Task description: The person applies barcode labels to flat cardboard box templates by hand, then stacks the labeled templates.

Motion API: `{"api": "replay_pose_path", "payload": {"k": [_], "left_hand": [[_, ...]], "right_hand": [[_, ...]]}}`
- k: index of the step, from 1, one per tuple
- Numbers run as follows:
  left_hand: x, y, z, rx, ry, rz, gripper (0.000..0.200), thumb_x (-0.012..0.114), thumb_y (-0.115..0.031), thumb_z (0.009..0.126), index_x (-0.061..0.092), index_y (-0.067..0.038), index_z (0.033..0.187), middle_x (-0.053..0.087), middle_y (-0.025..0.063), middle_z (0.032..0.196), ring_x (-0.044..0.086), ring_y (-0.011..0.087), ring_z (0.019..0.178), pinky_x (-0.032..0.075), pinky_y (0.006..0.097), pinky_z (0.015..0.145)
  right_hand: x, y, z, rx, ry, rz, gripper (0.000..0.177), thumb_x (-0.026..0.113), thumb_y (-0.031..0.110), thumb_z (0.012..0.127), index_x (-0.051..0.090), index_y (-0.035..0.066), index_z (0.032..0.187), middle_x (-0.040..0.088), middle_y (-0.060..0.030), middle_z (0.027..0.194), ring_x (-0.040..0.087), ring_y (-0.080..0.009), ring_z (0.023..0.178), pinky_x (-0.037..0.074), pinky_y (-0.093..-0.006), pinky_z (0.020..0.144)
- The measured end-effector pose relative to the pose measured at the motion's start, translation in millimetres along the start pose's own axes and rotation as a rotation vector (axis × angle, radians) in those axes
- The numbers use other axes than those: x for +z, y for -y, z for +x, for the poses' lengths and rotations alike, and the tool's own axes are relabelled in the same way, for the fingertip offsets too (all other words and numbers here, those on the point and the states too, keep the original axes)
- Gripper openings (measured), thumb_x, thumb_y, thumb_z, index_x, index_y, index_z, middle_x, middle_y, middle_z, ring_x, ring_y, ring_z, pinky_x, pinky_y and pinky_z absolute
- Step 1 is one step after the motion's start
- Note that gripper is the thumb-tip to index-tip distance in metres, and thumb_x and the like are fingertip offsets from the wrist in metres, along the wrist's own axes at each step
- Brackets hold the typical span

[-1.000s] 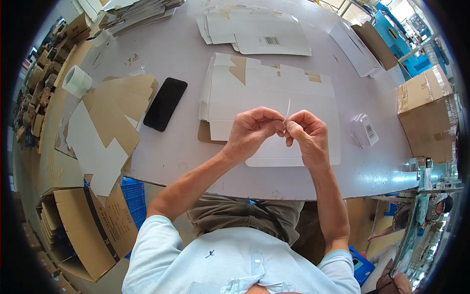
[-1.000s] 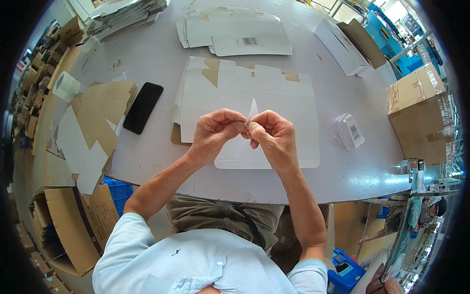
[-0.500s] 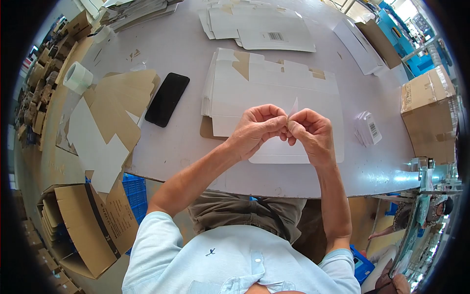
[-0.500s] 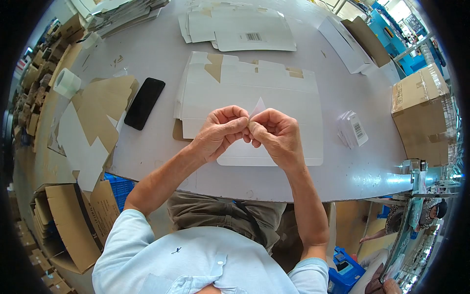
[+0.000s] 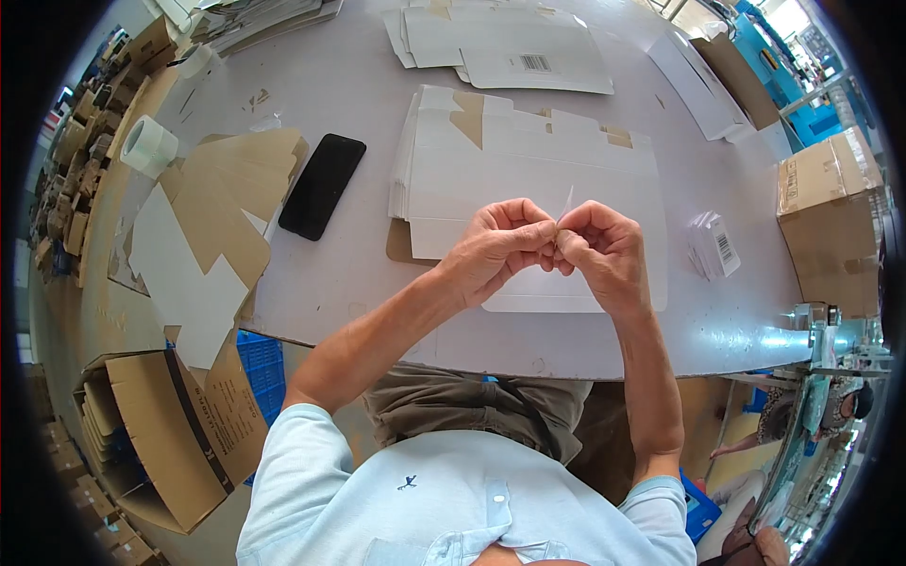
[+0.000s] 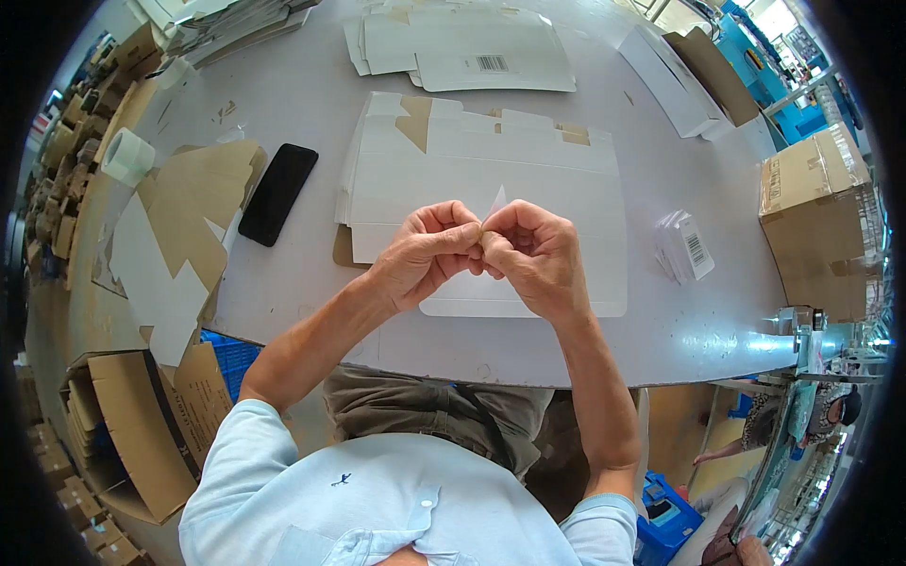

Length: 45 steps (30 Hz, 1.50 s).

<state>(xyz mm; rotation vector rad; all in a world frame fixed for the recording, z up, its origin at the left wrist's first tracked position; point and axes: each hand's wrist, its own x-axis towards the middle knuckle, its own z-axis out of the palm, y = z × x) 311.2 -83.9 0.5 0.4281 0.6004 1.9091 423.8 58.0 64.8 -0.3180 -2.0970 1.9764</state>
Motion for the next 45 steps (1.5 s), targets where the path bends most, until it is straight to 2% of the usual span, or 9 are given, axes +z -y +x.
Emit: {"api": "replay_pose_path", "payload": {"k": [10,19,21,25,27,30,33,36,45], "left_hand": [[-0.1,-2.8,1.7,-0.011,0.031,-0.022,0.014,0.07,-0.015,0.099,0.065,-0.002,0.097,0.071,0.01,0.088,0.072,0.0173,0.079,0.062,0.0293,0.073],[0.3,0.3,-1.7,0.022,-0.058,0.117,0.013,0.07,-0.014,0.099,0.064,-0.002,0.1,0.07,0.0091,0.089,0.07,0.015,0.081,0.059,0.0277,0.072],[3.3,5.9,-0.6,0.232,-0.083,0.297,0.008,0.068,-0.01,0.1,0.065,-0.002,0.102,0.07,0.0074,0.092,0.07,0.0136,0.085,0.059,0.0284,0.074],[17.6,5.1,-6.8,0.341,-0.175,0.349,0.006,0.068,0.002,0.096,0.065,0.001,0.102,0.07,0.0064,0.091,0.069,0.0144,0.087,0.059,0.0289,0.083],[15.9,7.7,-6.7,0.557,-0.143,0.573,0.012,0.07,0.007,0.092,0.067,0.001,0.101,0.071,0.0067,0.091,0.072,0.0155,0.09,0.06,0.0285,0.085],[14.1,6.5,-4.8,0.704,-0.166,0.821,0.014,0.073,0.008,0.089,0.07,0.0,0.1,0.073,0.0084,0.092,0.074,0.0168,0.088,0.061,0.0283,0.081],[13.1,7.1,-4.6,0.753,-0.165,0.864,0.015,0.073,0.009,0.087,0.072,0.001,0.1,0.074,0.0103,0.093,0.075,0.0181,0.085,0.063,0.0288,0.077],[10.4,9.3,-4.7,0.756,-0.119,0.872,0.017,0.071,0.009,0.091,0.071,0.003,0.107,0.073,0.0111,0.098,0.074,0.0175,0.092,0.063,0.0282,0.082],[6.7,13.7,-5.4,0.606,-0.142,0.725,0.016,0.064,0.009,0.096,0.068,0.004,0.111,0.074,0.0117,0.099,0.073,0.0173,0.092,0.064,0.0282,0.081]], "right_hand": [[0.2,-2.7,2.9,0.019,-0.007,0.088,0.009,0.057,-0.007,0.089,0.065,-0.004,0.088,0.067,-0.007,0.075,0.065,-0.0098,0.066,0.051,-0.022,0.056],[-1.3,-12.6,2.5,0.037,-0.016,0.114,0.009,0.058,-0.003,0.09,0.067,-0.001,0.088,0.07,-0.0063,0.077,0.063,-0.008,0.064,0.051,-0.0229,0.056],[-1.6,-16.6,3.0,0.036,-0.007,0.185,0.008,0.06,0.0,0.092,0.067,-0.001,0.088,0.069,-0.0061,0.077,0.062,-0.0077,0.064,0.052,-0.0231,0.056],[1.3,-17.3,1.8,0.03,-0.017,0.202,0.009,0.06,0.004,0.094,0.066,0.001,0.088,0.065,-0.0051,0.076,0.061,-0.0097,0.065,0.051,-0.0235,0.056],[2.5,-15.2,1.8,0.007,-0.037,0.247,0.009,0.06,0.001,0.094,0.067,0.0,0.089,0.067,-0.0054,0.076,0.061,-0.0079,0.063,0.052,-0.0235,0.057],[2.3,-13.8,1.4,-0.012,-0.047,0.202,0.008,0.059,0.0,0.094,0.067,-0.001,0.09,0.067,-0.0055,0.076,0.061,-0.008,0.064,0.052,-0.0235,0.057],[5.5,-9.5,-1.4,-0.043,-0.084,0.11,0.009,0.059,0.001,0.095,0.066,-0.001,0.09,0.066,-0.0063,0.079,0.062,-0.01,0.066,0.052,-0.0235,0.057],[5.8,-10.7,-3.4,-0.098,-0.112,0.001,0.008,0.059,-0.002,0.094,0.066,-0.003,0.09,0.067,-0.0067,0.08,0.062,-0.0095,0.068,0.052,-0.0226,0.057],[7.7,-14.5,-0.1,-0.09,-0.129,-0.057,0.009,0.058,-0.003,0.094,0.065,-0.004,0.089,0.067,-0.0073,0.081,0.063,-0.0097,0.069,0.053,-0.0226,0.058]]}}
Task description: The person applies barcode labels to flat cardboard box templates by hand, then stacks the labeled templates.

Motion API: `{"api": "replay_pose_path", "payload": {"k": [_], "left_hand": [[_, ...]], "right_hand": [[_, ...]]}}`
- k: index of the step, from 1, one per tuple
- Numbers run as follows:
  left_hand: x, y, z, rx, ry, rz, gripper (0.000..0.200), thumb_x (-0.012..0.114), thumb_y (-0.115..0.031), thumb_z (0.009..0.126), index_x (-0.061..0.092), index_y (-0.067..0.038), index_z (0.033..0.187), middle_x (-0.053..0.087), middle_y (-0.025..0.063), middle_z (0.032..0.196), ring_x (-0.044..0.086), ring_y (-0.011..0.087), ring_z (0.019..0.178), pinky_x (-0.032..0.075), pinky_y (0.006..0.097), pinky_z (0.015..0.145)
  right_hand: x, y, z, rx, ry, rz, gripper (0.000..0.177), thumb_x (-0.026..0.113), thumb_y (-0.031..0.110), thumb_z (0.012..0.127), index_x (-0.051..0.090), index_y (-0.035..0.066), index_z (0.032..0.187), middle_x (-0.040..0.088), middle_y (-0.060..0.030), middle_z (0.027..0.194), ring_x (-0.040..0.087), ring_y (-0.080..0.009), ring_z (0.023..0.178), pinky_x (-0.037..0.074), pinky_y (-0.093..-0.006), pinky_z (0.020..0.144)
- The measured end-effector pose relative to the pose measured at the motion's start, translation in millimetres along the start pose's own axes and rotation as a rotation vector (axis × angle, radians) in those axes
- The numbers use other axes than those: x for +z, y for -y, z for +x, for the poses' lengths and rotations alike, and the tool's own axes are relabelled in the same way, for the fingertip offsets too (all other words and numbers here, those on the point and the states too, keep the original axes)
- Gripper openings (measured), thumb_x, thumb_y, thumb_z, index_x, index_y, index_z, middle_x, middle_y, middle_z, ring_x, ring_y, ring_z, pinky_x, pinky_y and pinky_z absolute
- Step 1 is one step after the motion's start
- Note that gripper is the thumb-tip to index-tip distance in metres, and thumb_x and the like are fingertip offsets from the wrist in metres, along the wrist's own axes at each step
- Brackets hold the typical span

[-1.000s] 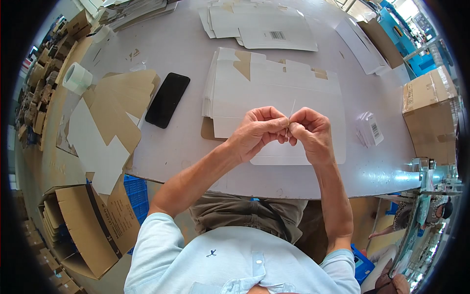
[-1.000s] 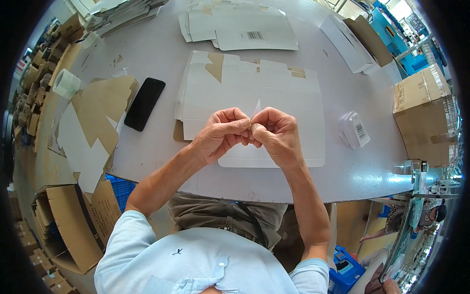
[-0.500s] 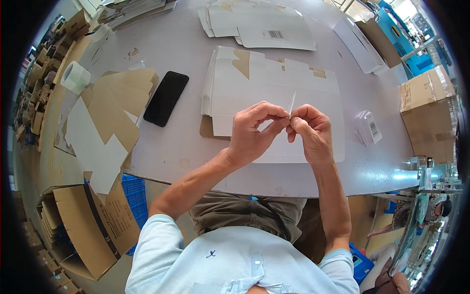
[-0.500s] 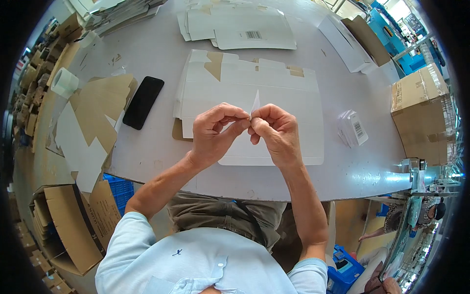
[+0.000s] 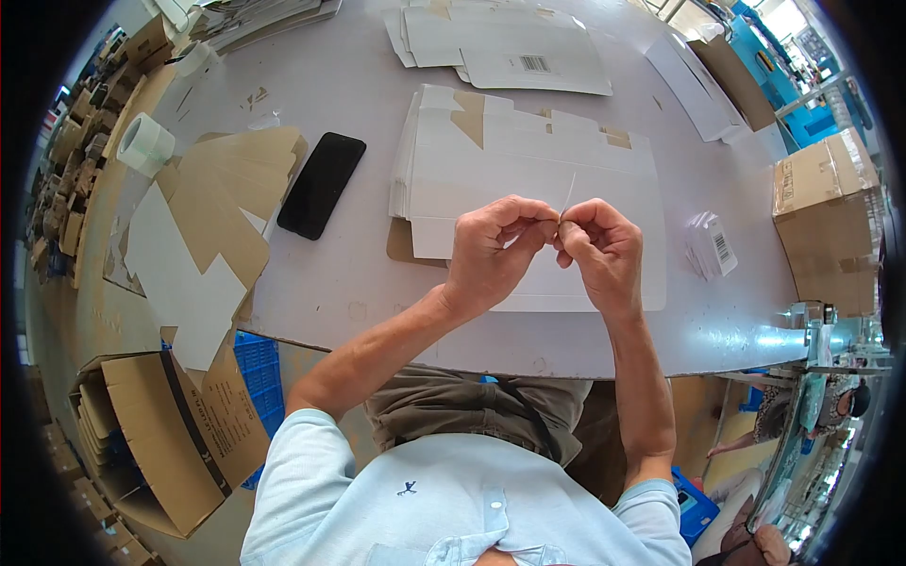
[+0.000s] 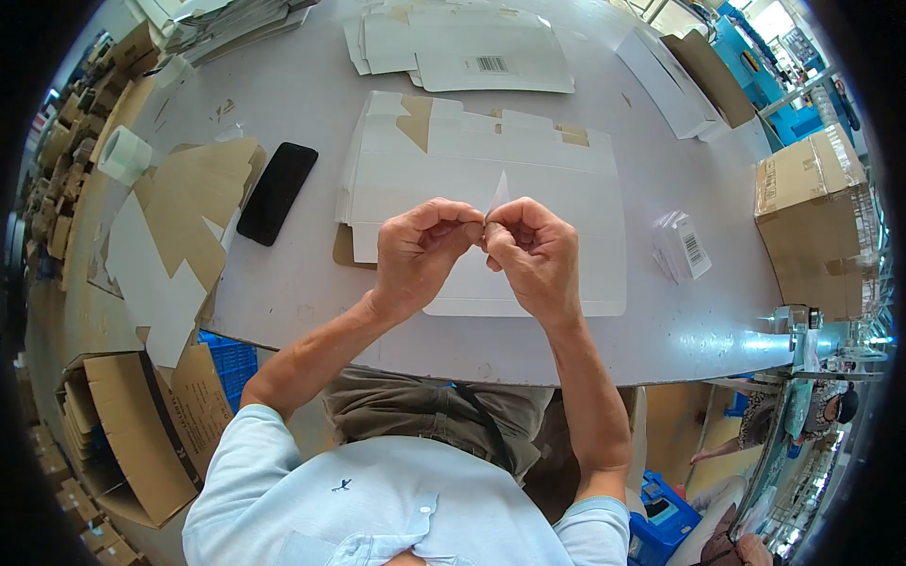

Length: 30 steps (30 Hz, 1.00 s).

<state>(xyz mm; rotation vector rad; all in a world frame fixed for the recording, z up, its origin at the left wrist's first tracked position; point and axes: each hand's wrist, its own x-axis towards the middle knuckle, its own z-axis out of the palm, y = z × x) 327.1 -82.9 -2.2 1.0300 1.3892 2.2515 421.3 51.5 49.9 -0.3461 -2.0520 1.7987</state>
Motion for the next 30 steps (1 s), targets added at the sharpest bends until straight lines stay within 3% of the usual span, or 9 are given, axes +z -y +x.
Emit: {"api": "replay_pose_path", "payload": {"k": [3,13,15,27,30], "left_hand": [[4.7,-2.8,-0.3,-0.026,-0.061,-0.022,0.013,0.066,0.011,0.092,0.068,0.004,0.103,0.073,0.0106,0.093,0.074,0.017,0.086,0.062,0.0277,0.078],[5.1,-7.7,-1.1,-0.112,-0.048,-0.111,0.012,0.064,0.01,0.095,0.066,0.005,0.106,0.073,0.0111,0.094,0.074,0.017,0.087,0.062,0.027,0.078],[2.5,-5.1,-1.1,-0.082,-0.008,-0.077,0.017,0.063,0.01,0.096,0.068,0.002,0.111,0.074,0.0115,0.1,0.075,0.0187,0.092,0.064,0.0294,0.083],[2.9,1.3,-1.6,-0.002,-0.016,0.121,0.017,0.061,0.01,0.097,0.067,0.004,0.112,0.074,0.011,0.098,0.073,0.0168,0.092,0.062,0.0274,0.082],[7.2,-2.8,-1.1,-0.058,-0.061,0.058,0.01,0.063,0.008,0.095,0.067,0.006,0.104,0.073,0.0099,0.092,0.073,0.0157,0.086,0.061,0.0274,0.078]], "right_hand": [[0.5,4.0,0.5,0.015,0.015,0.012,0.009,0.058,-0.002,0.095,0.066,-0.004,0.09,0.068,-0.0076,0.08,0.063,-0.0101,0.067,0.053,-0.0227,0.058],[-3.6,4.1,1.7,0.021,0.035,0.037,0.007,0.061,-0.002,0.094,0.067,-0.003,0.09,0.069,-0.0043,0.077,0.063,-0.0063,0.063,0.054,-0.021,0.058],[-2.8,5.2,1.6,0.036,0.032,0.04,0.007,0.061,-0.002,0.093,0.067,-0.003,0.089,0.068,-0.0037,0.077,0.063,-0.0059,0.063,0.054,-0.0209,0.058],[0.8,-0.8,2.7,0.074,-0.01,0.04,0.007,0.064,0.001,0.094,0.066,-0.001,0.088,0.068,-0.0044,0.077,0.063,-0.0065,0.064,0.053,-0.0213,0.058],[0.0,0.5,2.0,0.083,-0.006,0.026,0.007,0.065,0.002,0.094,0.067,-0.002,0.089,0.069,-0.0046,0.076,0.063,-0.0067,0.063,0.053,-0.021,0.057]]}}
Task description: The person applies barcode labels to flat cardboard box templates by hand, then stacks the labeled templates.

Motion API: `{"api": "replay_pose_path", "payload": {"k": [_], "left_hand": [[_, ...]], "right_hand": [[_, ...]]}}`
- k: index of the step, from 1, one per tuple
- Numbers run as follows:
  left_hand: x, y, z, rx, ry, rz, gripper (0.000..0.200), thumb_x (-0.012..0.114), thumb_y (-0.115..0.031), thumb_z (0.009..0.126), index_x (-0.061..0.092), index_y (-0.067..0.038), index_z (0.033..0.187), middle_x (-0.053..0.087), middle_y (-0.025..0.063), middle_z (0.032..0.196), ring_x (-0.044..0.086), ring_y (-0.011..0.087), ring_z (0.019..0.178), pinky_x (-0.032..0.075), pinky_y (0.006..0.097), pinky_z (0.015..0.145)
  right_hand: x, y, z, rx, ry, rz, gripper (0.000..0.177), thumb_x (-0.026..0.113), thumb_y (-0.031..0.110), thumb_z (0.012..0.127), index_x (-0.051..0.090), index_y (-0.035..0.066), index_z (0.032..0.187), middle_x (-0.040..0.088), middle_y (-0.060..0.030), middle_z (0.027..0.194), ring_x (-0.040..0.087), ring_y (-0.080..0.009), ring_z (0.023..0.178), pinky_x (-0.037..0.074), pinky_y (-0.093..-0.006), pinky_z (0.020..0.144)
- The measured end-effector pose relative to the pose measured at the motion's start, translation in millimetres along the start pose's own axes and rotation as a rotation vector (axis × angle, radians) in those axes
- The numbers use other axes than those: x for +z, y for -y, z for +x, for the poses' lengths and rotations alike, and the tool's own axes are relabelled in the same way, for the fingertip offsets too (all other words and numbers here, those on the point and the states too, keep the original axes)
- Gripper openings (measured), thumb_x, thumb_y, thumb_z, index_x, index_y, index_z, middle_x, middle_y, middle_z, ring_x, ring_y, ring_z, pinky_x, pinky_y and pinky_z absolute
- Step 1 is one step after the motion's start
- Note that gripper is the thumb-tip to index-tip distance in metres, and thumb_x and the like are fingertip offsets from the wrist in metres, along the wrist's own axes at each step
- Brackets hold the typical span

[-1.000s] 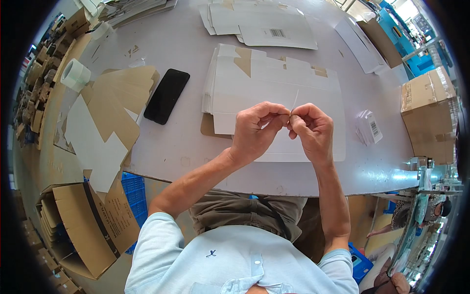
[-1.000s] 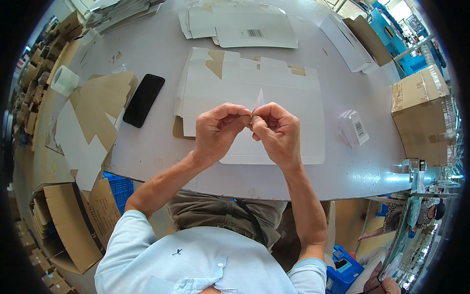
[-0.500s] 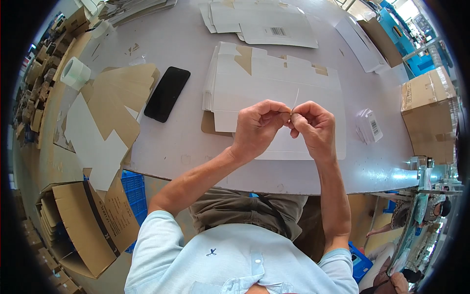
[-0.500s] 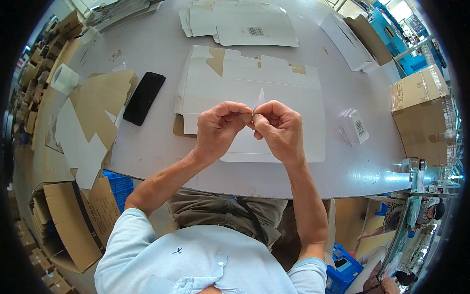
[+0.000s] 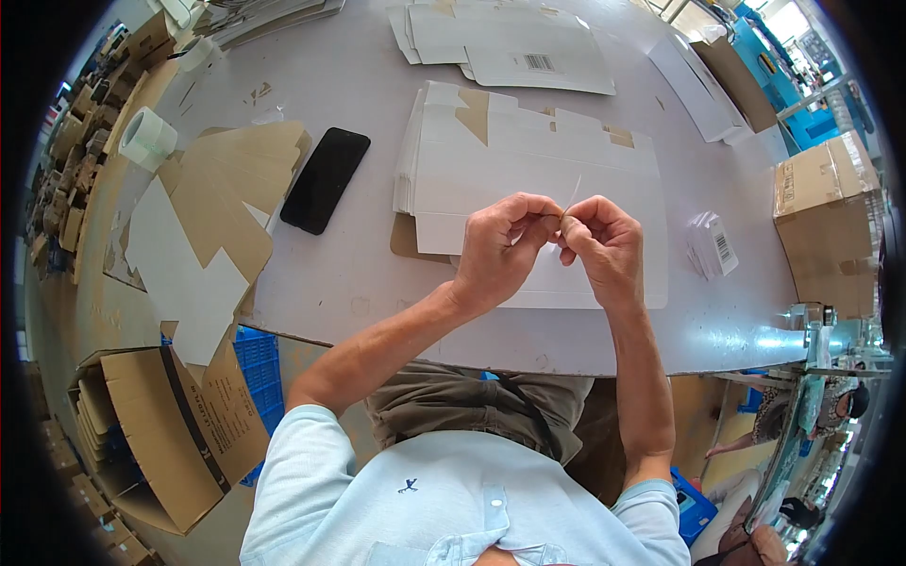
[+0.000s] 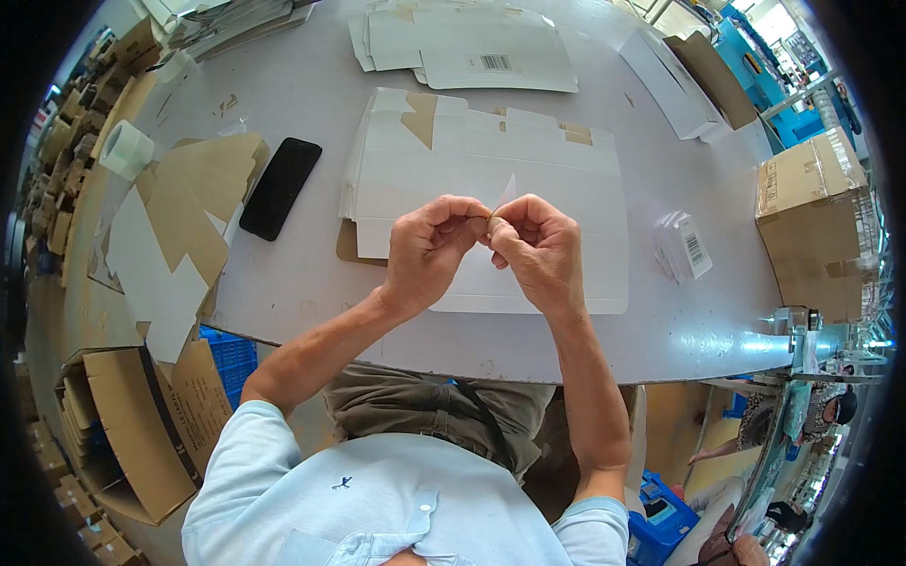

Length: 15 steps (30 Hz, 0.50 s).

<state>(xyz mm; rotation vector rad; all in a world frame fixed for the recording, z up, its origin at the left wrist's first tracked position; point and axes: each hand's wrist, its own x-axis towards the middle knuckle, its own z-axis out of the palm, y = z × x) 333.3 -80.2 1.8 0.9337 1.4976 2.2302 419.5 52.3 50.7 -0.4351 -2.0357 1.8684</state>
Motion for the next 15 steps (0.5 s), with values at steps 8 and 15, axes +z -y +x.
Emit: {"api": "replay_pose_path", "payload": {"k": [8,15], "left_hand": [[-0.5,-8.1,0.9,-0.15,0.008,-0.073,0.01,0.062,0.007,0.098,0.067,0.005,0.106,0.073,0.0095,0.093,0.073,0.0159,0.086,0.061,0.0288,0.078],[-0.3,5.7,-2.4,0.178,0.01,0.109,0.016,0.061,0.011,0.096,0.068,0.004,0.109,0.07,0.009,0.098,0.071,0.0138,0.091,0.06,0.024,0.079]], "right_hand": [[5.0,2.0,-2.5,0.002,-0.041,-0.035,0.007,0.066,0.003,0.094,0.068,-0.002,0.09,0.069,-0.0053,0.075,0.063,-0.0067,0.061,0.053,-0.021,0.056],[6.9,2.6,-6.3,-0.057,-0.08,-0.06,0.007,0.066,0.002,0.093,0.067,-0.002,0.089,0.069,-0.0044,0.074,0.064,-0.0067,0.062,0.054,-0.0212,0.057]]}}
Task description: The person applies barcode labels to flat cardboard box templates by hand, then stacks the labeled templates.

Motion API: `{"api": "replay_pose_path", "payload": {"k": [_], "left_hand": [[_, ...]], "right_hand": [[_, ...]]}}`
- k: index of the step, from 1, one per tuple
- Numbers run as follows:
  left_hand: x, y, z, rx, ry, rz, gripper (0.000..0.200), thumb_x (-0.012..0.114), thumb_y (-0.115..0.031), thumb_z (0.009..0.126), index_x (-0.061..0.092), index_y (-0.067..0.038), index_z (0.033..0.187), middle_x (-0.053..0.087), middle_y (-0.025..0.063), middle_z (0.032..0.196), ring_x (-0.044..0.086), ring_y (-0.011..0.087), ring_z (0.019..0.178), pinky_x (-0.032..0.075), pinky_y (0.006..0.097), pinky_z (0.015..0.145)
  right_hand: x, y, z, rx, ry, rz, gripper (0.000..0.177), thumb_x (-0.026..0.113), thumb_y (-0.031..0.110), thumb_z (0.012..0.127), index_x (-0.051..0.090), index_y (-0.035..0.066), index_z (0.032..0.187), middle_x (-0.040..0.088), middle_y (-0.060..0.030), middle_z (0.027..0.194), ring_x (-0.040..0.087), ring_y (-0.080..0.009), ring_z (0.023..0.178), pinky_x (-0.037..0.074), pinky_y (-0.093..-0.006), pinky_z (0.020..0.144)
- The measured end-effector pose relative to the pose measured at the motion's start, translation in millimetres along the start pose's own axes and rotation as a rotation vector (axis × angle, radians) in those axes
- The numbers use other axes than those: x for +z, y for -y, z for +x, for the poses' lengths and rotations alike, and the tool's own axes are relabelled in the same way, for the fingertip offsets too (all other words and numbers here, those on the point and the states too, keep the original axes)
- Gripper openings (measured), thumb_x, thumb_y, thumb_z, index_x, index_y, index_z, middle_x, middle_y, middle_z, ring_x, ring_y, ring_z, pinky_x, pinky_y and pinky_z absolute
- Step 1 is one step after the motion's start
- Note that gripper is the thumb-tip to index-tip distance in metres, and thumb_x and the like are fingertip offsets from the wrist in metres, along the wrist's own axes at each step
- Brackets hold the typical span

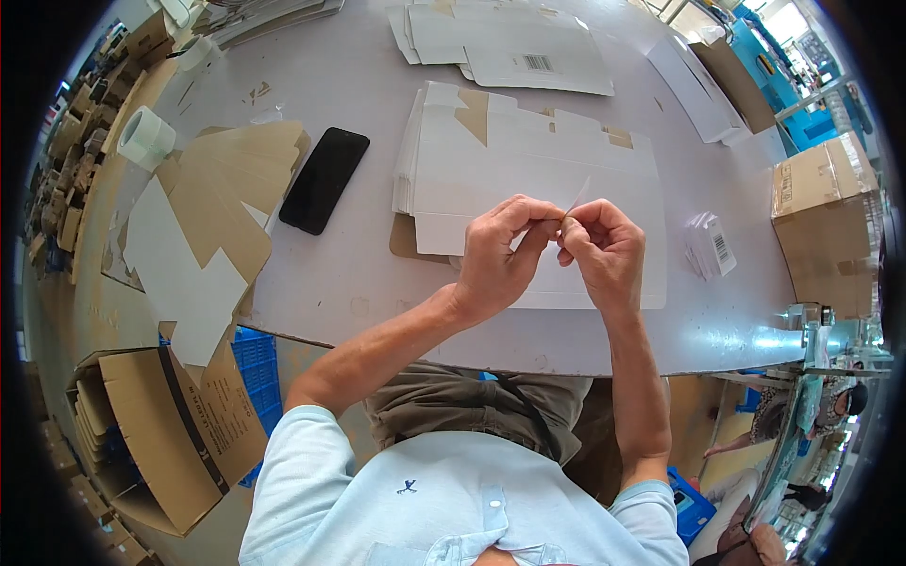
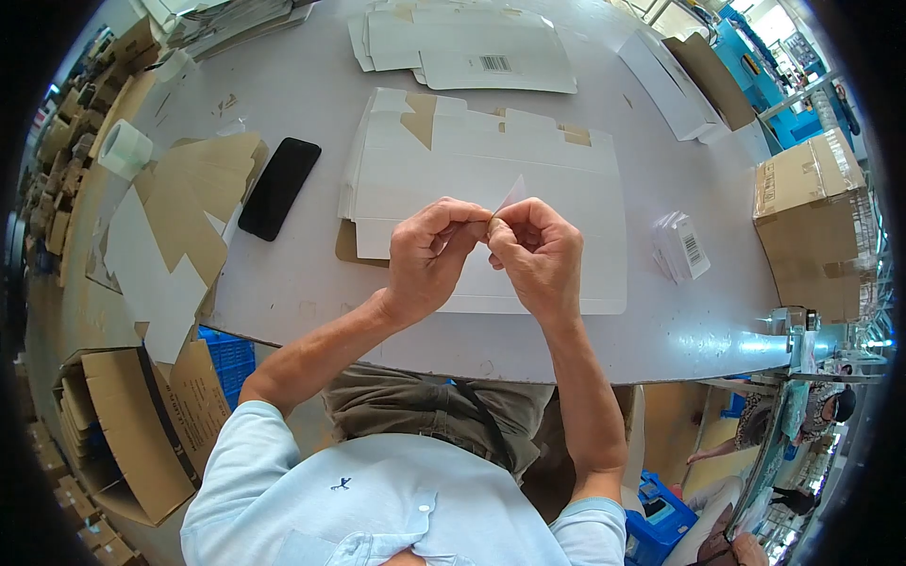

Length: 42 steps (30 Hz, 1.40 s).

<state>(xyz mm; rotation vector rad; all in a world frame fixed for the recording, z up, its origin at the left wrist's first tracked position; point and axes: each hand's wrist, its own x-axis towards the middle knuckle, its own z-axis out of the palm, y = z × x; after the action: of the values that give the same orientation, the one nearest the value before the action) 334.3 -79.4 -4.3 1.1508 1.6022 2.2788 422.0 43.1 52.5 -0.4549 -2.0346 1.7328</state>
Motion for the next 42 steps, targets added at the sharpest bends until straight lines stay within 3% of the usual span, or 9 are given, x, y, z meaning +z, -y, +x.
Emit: {"api": "replay_pose_path", "payload": {"k": [10,18,25,27,31,33,36,40,42], "left_hand": [[-0.1,0.3,0.0,-0.063,0.029,-0.097,0.019,0.063,0.012,0.095,0.069,0.003,0.11,0.069,0.0087,0.102,0.071,0.0145,0.094,0.061,0.0245,0.083],[0.6,-3.4,0.6,0.132,0.004,0.061,0.02,0.066,0.013,0.092,0.071,0.002,0.107,0.072,0.0105,0.1,0.071,0.0155,0.092,0.061,0.0258,0.078],[1.7,-3.6,-0.9,0.168,-0.001,0.09,0.018,0.066,0.013,0.092,0.071,0.002,0.105,0.072,0.0106,0.101,0.071,0.0161,0.09,0.061,0.0264,0.077],[0.9,-2.2,-1.4,0.138,0.009,0.086,0.018,0.066,0.013,0.092,0.071,0.002,0.105,0.072,0.0099,0.1,0.071,0.0159,0.091,0.061,0.0263,0.078],[0.4,-2.8,-1.1,0.019,0.03,-0.046,0.018,0.066,0.013,0.093,0.07,0.002,0.106,0.071,0.0091,0.101,0.071,0.0154,0.093,0.061,0.0262,0.081],[1.0,-4.7,-0.5,-0.093,0.048,-0.177,0.018,0.066,0.012,0.093,0.069,0.002,0.107,0.07,0.0081,0.102,0.07,0.0147,0.095,0.06,0.0263,0.084],[-0.8,-5.7,1.8,-0.106,0.075,-0.168,0.019,0.066,0.012,0.093,0.069,0.002,0.109,0.069,0.0081,0.102,0.07,0.0146,0.096,0.06,0.0262,0.086],[-3.6,-0.5,3.1,-0.134,0.068,-0.096,0.019,0.066,0.012,0.093,0.069,0.002,0.109,0.069,0.0074,0.101,0.069,0.0146,0.096,0.06,0.0272,0.088],[-1.8,-2.1,5.6,-0.032,0.009,0.013,0.011,0.07,0.006,0.091,0.072,0.0,0.1,0.071,0.0078,0.095,0.07,0.0161,0.086,0.06,0.0312,0.08]], "right_hand": [[0.3,7.1,-4.4,-0.032,-0.04,-0.076,0.004,0.068,-0.001,0.09,0.068,-0.003,0.087,0.068,-0.0025,0.074,0.064,-0.0055,0.066,0.054,-0.0214,0.061],[-1.1,6.4,-6.0,-0.09,-0.049,-0.128,0.002,0.068,-0.002,0.088,0.07,-0.002,0.086,0.069,-0.0023,0.075,0.066,-0.0062,0.068,0.056,-0.0221,0.066],[0.9,2.9,-5.4,-0.181,-0.092,-0.24,0.002,0.069,-0.002,0.085,0.069,-0.001,0.084,0.068,-0.0016,0.074,0.064,-0.0063,0.067,0.055,-0.0228,0.065],[0.1,-1.4,-5.0,-0.253,-0.067,-0.315,0.005,0.062,-0.004,0.088,0.066,0.0,0.088,0.065,-0.0007,0.076,0.062,-0.0059,0.068,0.051,-0.0216,0.063],[-1.1,-5.3,-2.3,-0.197,-0.069,-0.177,0.005,0.064,-0.004,0.085,0.066,0.0,0.083,0.065,-0.0009,0.073,0.06,-0.0057,0.066,0.05,-0.0216,0.061],[-4.1,-4.4,-2.9,-0.051,-0.012,0.04,0.006,0.062,-0.005,0.087,0.065,-0.001,0.086,0.065,-0.0011,0.075,0.059,-0.0054,0.065,0.049,-0.0206,0.06],[-6.3,-5.3,-1.4,-0.017,0.024,0.134,0.004,0.062,-0.004,0.089,0.065,-0.001,0.088,0.065,-0.002,0.076,0.059,-0.0053,0.065,0.049,-0.0202,0.059],[-2.2,0.4,-3.0,-0.004,0.019,0.089,0.003,0.065,-0.002,0.09,0.066,-0.002,0.088,0.065,-0.0015,0.076,0.06,-0.0053,0.066,0.05,-0.0211,0.059],[-1.4,1.0,-4.8,-0.078,-0.029,-0.104,0.003,0.067,-0.001,0.09,0.068,-0.002,0.088,0.068,-0.0022,0.077,0.063,-0.0062,0.066,0.053,-0.0223,0.061]]}}
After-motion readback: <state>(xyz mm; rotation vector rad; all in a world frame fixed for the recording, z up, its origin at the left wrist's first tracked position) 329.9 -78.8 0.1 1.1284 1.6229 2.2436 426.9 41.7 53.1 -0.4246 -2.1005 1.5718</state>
